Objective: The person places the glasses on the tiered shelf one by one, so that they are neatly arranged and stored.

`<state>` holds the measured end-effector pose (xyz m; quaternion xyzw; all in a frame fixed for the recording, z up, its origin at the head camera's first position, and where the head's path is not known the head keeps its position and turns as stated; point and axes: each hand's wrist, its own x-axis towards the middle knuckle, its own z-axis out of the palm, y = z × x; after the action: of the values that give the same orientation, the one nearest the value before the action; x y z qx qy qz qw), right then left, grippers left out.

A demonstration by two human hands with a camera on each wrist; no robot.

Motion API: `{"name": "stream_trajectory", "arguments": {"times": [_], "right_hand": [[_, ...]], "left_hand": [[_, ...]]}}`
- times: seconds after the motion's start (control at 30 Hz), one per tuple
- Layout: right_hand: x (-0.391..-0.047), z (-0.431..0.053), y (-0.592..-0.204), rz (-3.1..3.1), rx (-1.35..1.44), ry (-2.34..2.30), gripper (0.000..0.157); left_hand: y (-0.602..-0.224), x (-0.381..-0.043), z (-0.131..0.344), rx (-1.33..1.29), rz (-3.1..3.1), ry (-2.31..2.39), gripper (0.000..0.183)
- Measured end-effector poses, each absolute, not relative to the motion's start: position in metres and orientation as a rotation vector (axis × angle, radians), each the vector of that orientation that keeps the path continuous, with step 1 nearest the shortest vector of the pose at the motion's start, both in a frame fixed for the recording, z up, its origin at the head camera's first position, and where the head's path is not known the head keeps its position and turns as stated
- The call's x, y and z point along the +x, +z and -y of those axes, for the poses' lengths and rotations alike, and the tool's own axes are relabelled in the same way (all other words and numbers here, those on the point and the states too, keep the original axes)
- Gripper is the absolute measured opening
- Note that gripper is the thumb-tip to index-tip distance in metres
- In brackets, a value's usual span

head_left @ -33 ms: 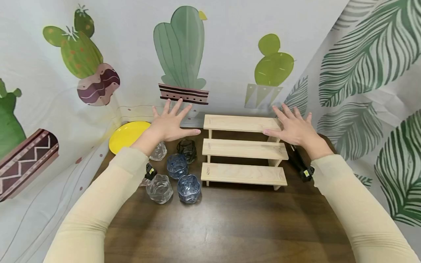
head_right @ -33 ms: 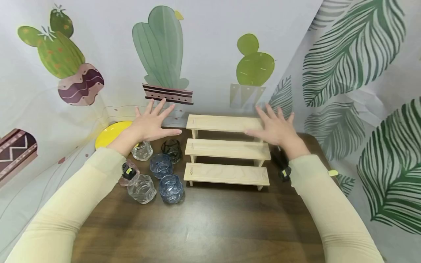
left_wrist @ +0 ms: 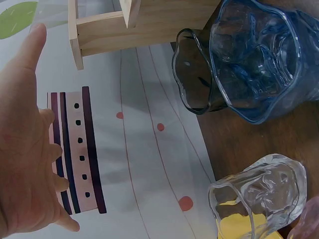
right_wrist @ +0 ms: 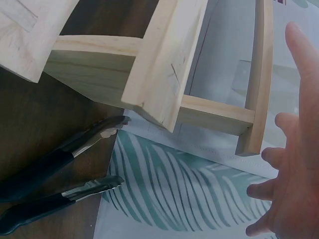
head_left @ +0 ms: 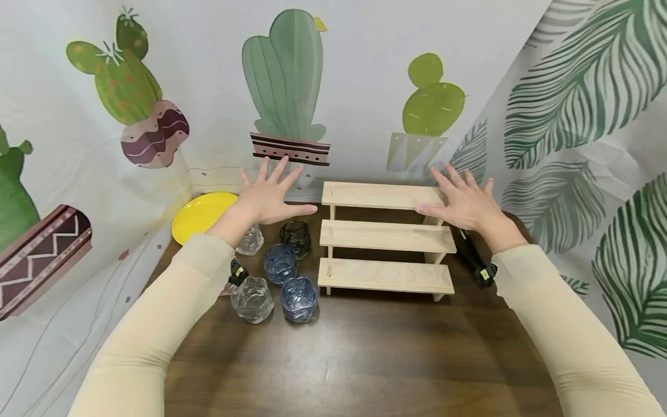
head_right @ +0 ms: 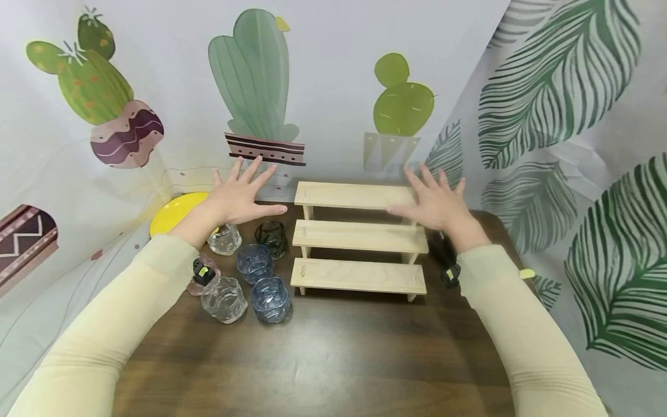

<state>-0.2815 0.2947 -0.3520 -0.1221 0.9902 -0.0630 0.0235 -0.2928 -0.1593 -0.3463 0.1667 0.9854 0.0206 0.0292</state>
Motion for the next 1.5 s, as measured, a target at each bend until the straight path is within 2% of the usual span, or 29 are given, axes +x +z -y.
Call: {"name": "stream_trajectory", "arguments": {"times": [0.5, 0.8, 1.17, 1.3, 1.5], "right_hand": [[-0.275, -0.294, -0.35, -3.057, -0.362, -0.235, 0.109], [-0.243, -0.302, -0.356, -3.024, -0.321, -0.511, 0.112], [-0.196, -0.318, -0.398, -2.892, -0.119, -0.788, 0.121], [-0.183, -0.325, -0.42, -2.766, -0.091, -0.869, 0.111], [-0.172, -0.328, -0.451, -2.454, -0.038, -1.224, 0.094]], "left_hand": [[-0.348, -0.284, 0.172, 0.524, -3.094, 0.121, 0.106], [-0.35, -0.248, 0.199, 0.536, -3.199, 0.404, 0.097], [-0.413, -0.189, 0.272, 0.444, -3.332, 0.729, 0.081], [-0.437, -0.171, 0.291, 0.397, -3.31, 0.884, 0.081], [-0.469, -0.16, 0.306, 0.29, -3.199, 1.134, 0.094]]}}
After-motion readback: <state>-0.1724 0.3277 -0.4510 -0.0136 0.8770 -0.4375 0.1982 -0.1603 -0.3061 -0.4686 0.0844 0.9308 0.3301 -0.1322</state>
